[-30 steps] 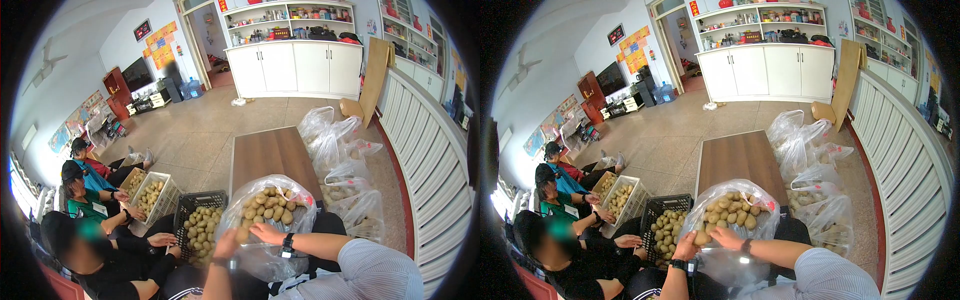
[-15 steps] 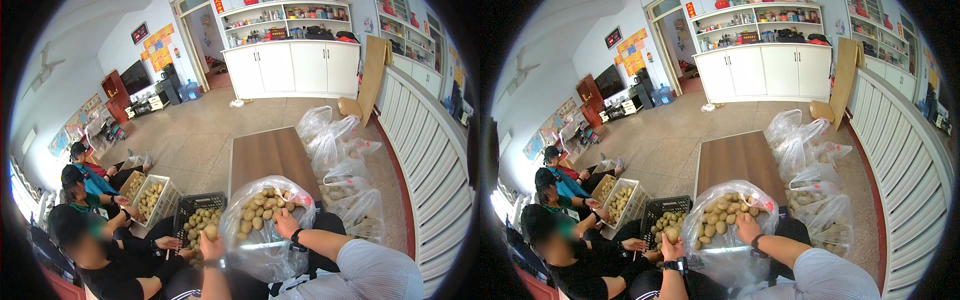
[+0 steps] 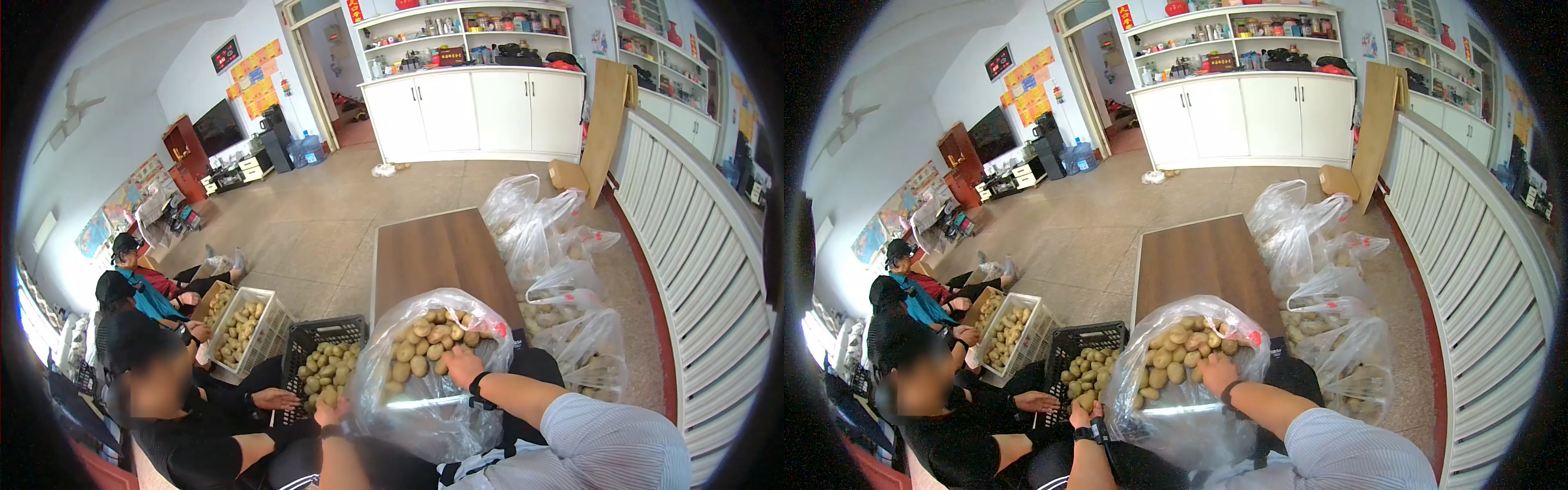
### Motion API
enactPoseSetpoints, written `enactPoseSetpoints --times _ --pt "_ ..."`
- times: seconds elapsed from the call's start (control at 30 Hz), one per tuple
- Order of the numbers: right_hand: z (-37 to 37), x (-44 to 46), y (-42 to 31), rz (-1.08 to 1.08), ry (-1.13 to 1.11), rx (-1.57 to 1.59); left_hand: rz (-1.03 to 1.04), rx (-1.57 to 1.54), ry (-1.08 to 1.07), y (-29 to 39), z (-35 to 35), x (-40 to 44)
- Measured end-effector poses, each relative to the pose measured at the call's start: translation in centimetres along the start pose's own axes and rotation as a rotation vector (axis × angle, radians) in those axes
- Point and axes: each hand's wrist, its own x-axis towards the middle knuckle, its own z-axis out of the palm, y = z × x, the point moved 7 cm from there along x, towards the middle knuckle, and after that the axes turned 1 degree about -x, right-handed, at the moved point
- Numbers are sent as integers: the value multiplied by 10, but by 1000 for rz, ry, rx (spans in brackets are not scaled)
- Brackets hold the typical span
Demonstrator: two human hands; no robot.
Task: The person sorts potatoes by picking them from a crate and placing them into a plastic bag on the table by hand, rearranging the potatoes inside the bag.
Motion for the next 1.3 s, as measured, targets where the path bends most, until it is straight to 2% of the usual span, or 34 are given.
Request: enactPoseSetpoints --times 0.07,0.13,0.27,0.33,0.37,0.43,0.47,0.5,0.57,0.7,0.77,0.83,0.97,1.0,1.03,1.07,1.1,1.13,1.17,1.2,1.27,1.3 --pt "-1 -5 -12 -134 19 -175 335 585 10 20 2 -7" --pt "-3 -10 -15 -178 44 -199 61 332 99 14 -7 -12" --pt "-5 -17 -22 -215 41 -209 -45 184 45 21 2 -35" --pt "-5 -23 -25 -236 59 -222 206 542 45 25 -5 -16" --pt "-3 -25 -26 -258 74 -235 208 542 45 12 -9 2" --pt "2 -27 -27 -267 15 -195 -80 -55 90 -27 -20 33" --pt "4 -28 -28 -276 -45 -155 -79 -55 89 -17 -18 17" --pt "2 -28 -29 -275 -42 -154 109 334 63 5 -16 -1" --pt "5 -32 -31 -269 -158 -140 299 723 36 20 -10 -11" --pt "8 -35 -32 -271 -184 -109 218 522 34 19 -13 -11" --pt "12 -38 -31 -246 -281 -91 183 490 54 14 -19 -4" --pt "14 -41 -31 -268 -277 -101 443 1223 39 23 -10 -2" --pt "28 -42 -23 -248 -293 -45 495 1342 51 37 0 -24" --pt "29 -42 -22 -249 -293 -46 467 1295 43 34 1 -23" --pt "26 -43 -23 -233 -330 -8 376 1017 27 31 -1 -19" --pt "23 -43 -23 -217 -367 29 126 316 12 17 -5 -13" --pt "17 -43 -23 -218 -367 29 -61 -171 66 2 -5 -10" --pt "0 -44 -31 -215 -377 92 -139 -398 157 2 3 -20" --pt "-9 -45 -35 -211 -387 155 -145 -400 -85 11 13 -21" --pt "3 -42 -32 -211 -388 155 -146 -400 -84 12 15 -24" --pt "17 -30 -24 -97 -308 258 -44 -193 -203 41 38 -59" --pt "19 -28 -24 -96 -309 257 14 -223 -282 31 44 -42"
